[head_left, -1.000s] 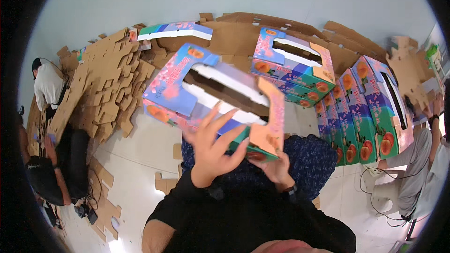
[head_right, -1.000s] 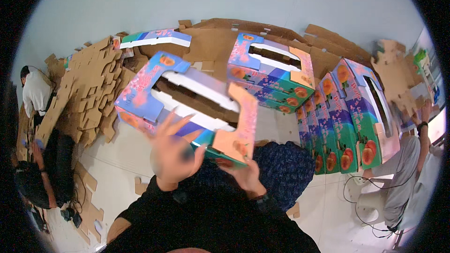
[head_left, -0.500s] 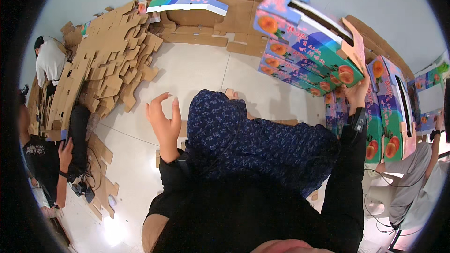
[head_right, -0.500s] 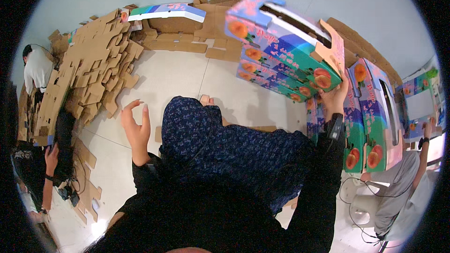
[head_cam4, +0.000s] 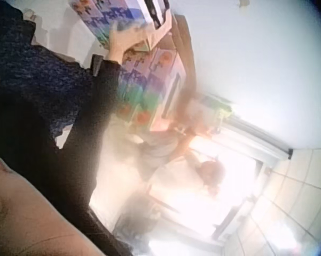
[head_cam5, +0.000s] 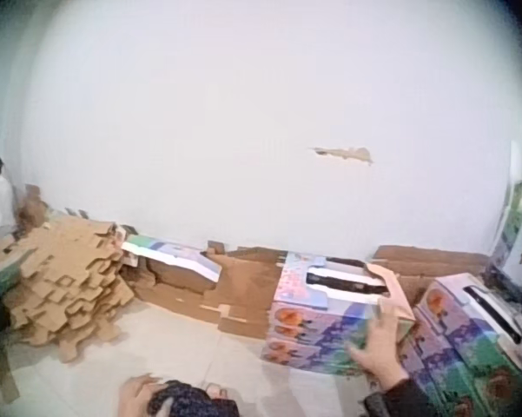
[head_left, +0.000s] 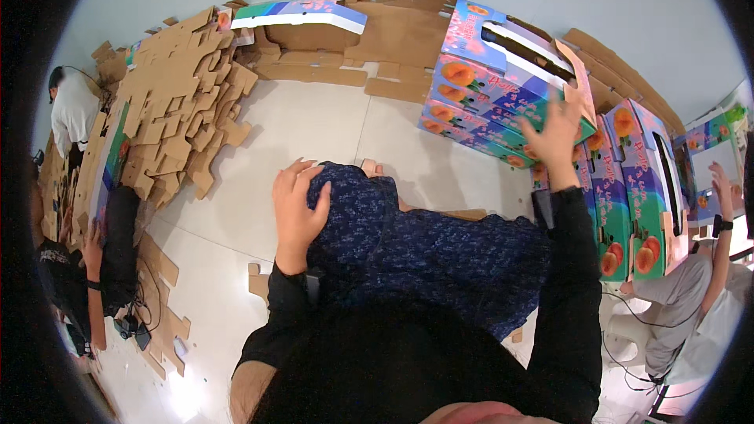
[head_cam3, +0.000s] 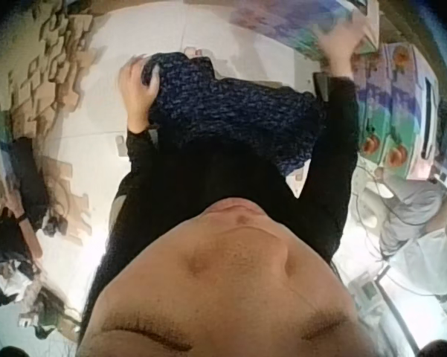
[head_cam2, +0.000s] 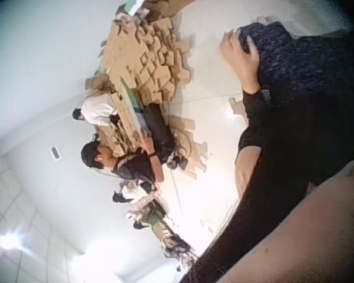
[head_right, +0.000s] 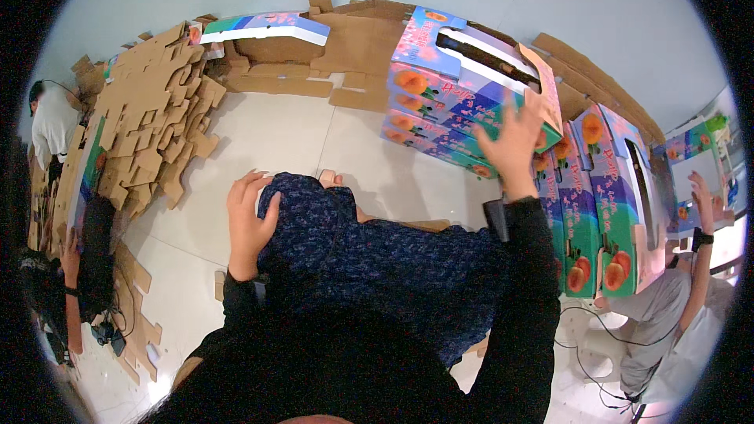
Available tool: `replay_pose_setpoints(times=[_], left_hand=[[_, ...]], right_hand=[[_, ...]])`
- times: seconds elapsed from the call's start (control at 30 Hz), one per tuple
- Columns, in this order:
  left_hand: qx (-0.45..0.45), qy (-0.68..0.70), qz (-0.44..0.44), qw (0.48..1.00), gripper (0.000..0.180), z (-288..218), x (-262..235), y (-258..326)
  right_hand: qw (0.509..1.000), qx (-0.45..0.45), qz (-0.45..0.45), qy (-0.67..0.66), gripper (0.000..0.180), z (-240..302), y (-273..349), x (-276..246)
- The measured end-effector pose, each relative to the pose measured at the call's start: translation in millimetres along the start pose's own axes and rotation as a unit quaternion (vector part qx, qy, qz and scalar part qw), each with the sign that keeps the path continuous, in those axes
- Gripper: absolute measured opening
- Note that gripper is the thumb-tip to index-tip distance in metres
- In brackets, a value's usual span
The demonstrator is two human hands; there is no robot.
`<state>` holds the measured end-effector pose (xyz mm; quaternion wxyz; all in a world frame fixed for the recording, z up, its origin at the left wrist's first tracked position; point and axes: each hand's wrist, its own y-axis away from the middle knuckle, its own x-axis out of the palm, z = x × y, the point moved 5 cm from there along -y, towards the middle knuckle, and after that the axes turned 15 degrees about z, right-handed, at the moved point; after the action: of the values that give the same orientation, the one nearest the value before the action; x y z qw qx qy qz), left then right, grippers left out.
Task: Assemble and fold printed cardboard gift boxes in a factory setting.
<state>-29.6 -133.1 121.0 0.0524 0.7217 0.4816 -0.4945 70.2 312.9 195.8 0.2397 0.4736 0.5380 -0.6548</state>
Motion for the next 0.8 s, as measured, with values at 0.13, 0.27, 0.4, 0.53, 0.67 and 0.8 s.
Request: replay_pose_setpoints(times=[0.13, 0.27, 0.4, 0.53, 0.67, 0.8], left_hand=[[0.050, 0.012, 0.037, 0.998, 0.030, -19, 11, -10], [0.057, 0.102, 0.043, 0.992, 0.032, -24, 10, -4], [-0.031, 0.511, 0.076, 0.856, 0.040, -12, 30, 8], [0.013, 0.932, 0.084, 0.353, 0.085, -39, 33, 0], [-0.033, 0.983, 0.041, 0.175, 0.097, -65, 49, -10], [-0.025, 0.980, 0.100, 0.173, 0.097, -89, 52, -10]], right_hand=[[0.990, 0.008, 0.078, 0.118, 0.101, 11, -11, 43], [0.991, 0.042, 0.078, 0.103, 0.109, -1, -25, 59], [0.991, 0.093, 0.095, -0.004, 0.111, 16, -23, 56], [0.781, 0.044, 0.231, -0.578, 0.093, 72, 9, 32], [0.395, 0.021, 0.304, -0.867, 0.092, 131, 78, 19], [0.080, -0.013, 0.238, -0.968, 0.101, 170, 117, -5]])
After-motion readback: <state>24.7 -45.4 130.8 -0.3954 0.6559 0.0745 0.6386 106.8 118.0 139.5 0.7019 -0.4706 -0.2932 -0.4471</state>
